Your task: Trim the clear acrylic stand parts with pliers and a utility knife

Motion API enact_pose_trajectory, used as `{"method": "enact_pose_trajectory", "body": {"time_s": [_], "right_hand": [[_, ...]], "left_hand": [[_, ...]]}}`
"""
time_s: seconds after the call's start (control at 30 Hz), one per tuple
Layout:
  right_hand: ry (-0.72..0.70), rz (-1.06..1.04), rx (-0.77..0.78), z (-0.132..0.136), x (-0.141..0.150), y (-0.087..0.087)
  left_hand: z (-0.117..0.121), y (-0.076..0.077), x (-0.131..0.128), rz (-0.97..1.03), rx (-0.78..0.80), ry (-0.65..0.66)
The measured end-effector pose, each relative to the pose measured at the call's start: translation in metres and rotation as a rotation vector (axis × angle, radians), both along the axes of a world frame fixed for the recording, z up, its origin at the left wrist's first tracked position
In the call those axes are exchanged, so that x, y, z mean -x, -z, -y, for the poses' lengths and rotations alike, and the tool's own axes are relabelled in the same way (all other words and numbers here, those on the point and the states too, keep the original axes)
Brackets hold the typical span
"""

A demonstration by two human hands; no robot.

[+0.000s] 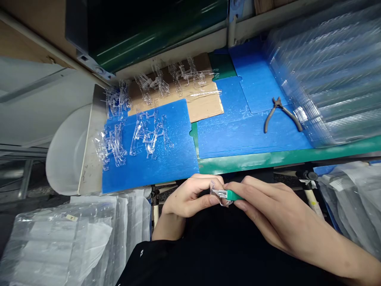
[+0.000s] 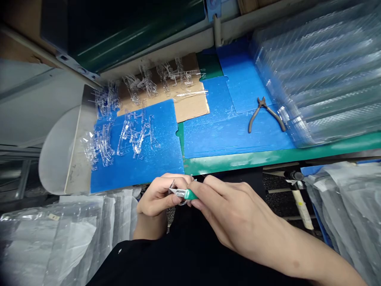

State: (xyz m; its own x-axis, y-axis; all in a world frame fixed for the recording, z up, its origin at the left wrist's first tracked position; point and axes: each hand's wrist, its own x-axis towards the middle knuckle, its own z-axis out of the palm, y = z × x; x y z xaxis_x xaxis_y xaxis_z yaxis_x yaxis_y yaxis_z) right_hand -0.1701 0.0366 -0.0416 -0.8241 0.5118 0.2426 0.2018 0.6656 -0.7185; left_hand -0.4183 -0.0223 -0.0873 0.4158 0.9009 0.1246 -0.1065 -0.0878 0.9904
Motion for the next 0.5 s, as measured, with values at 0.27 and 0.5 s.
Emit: {"method": "enact_pose_trajectory", "body": {"time_s": [0.27,0.5], "right_hand": [[0.107,-0.018,0.007,0.013,0.002,0.001],[0.182,-0.052,0.057,0.017,0.007,0.007]], "left_hand": [[0.001,0.003,-0.001,0.017,-0.014,-0.028],[-0.001,0.002,-0.001,-0.064,0.013,-0.035]]}}
